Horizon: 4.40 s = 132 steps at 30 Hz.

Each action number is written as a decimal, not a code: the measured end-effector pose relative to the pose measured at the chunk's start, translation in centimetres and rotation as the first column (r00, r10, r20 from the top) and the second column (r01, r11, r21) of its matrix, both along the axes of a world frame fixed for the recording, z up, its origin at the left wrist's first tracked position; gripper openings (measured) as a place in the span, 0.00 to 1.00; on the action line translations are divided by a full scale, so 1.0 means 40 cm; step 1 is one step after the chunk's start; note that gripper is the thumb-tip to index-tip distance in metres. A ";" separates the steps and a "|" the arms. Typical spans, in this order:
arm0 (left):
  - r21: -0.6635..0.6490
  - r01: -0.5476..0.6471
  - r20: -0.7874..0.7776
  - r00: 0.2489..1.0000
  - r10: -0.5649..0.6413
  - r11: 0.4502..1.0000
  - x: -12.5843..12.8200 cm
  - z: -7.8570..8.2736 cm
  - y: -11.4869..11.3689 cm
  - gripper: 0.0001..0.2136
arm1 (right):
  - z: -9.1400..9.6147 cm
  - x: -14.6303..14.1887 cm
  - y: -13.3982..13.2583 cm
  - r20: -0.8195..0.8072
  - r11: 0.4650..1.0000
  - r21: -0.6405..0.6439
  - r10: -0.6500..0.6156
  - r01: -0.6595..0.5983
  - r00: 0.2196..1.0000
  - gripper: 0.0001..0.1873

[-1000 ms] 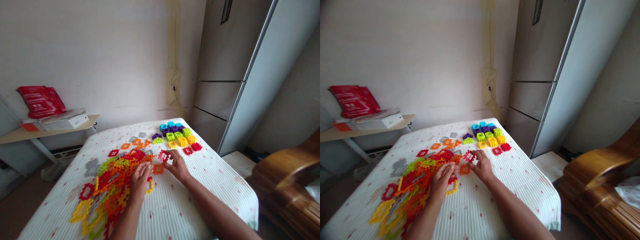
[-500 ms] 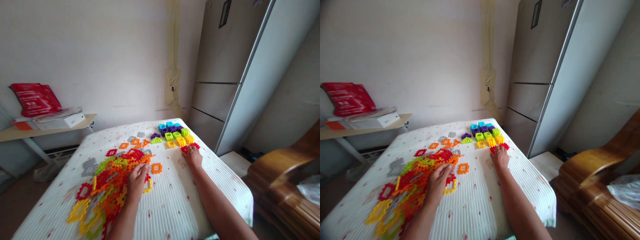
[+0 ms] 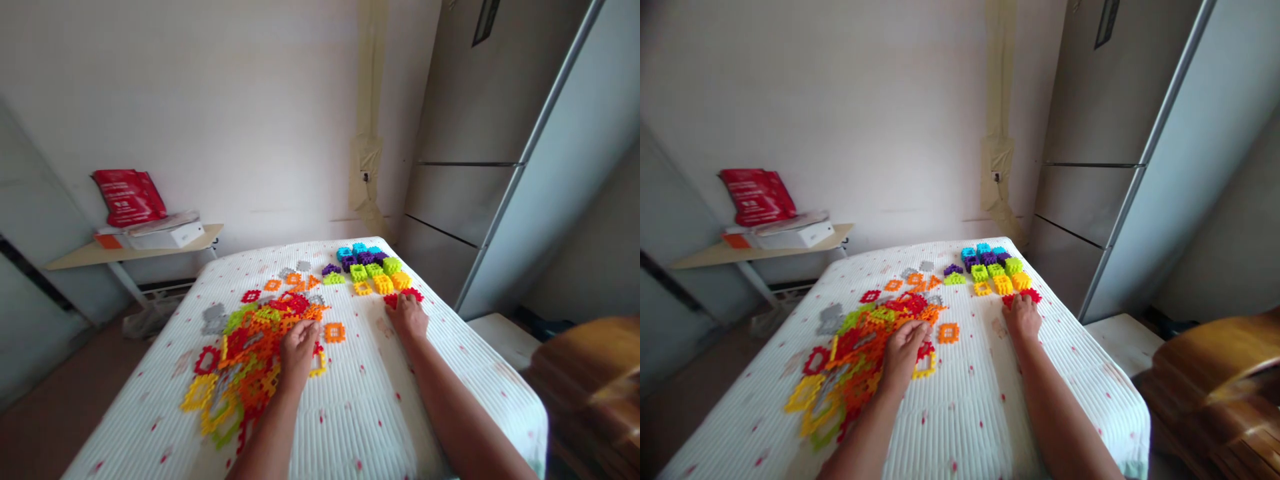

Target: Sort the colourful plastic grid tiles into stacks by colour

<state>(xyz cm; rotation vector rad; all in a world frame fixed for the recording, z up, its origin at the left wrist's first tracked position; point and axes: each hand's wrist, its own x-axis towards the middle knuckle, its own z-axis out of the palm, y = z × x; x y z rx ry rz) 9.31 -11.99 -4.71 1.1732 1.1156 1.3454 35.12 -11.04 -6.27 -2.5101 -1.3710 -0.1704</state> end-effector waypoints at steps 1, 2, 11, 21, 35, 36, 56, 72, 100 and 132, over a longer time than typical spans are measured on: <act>0.009 0.002 0.000 1.000 -0.002 1.000 -0.001 0.000 0.001 0.14 | -0.003 0.001 0.001 0.006 1.000 0.004 0.004 -0.004 1.000 0.19; 0.017 0.006 -0.001 1.000 -0.006 1.000 -0.001 -0.001 0.001 0.14 | -0.005 0.001 0.002 0.012 1.000 0.008 0.010 -0.010 1.000 0.19; 0.040 0.014 -0.079 0.997 -0.010 0.999 -0.005 -0.027 0.011 0.11 | 0.025 -0.013 -0.018 0.020 0.998 0.042 0.039 -0.040 0.999 0.19; 0.226 0.026 -0.863 0.469 0.188 0.974 -0.072 0.049 0.122 0.10 | -0.001 -0.128 -0.014 -0.017 0.765 0.058 0.643 -0.641 0.766 0.11; 0.106 -0.033 -0.987 0.116 0.109 0.994 -0.027 0.048 0.238 0.07 | -0.003 -0.142 -0.007 -0.133 0.762 0.004 0.642 -0.648 0.755 0.12; 0.111 -0.048 -0.984 0.135 0.116 0.993 -0.027 0.046 0.239 0.07 | -0.005 -0.142 -0.006 -0.134 0.760 0.012 0.645 -0.649 0.753 0.12; -0.053 -0.182 0.010 0.983 0.182 0.982 -0.024 0.006 0.066 0.19 | -0.022 -0.148 -0.015 -0.157 0.709 0.322 0.694 -0.627 0.703 0.10; -0.079 0.043 0.148 0.989 -0.031 0.996 0.060 -0.024 0.000 0.14 | 0.015 -0.238 -0.069 -0.084 0.492 0.572 0.831 -0.656 0.550 0.19; -0.036 -0.026 0.074 0.997 0.029 0.999 0.034 -0.013 0.006 0.15 | 0.031 0.007 -0.024 -0.030 0.999 0.008 0.031 -0.031 0.999 0.17; 0.057 -0.024 0.021 1.000 0.023 0.998 0.030 -0.034 0.020 0.09 | 0.019 -0.003 -0.025 0.050 0.997 0.062 0.036 -0.039 0.998 0.18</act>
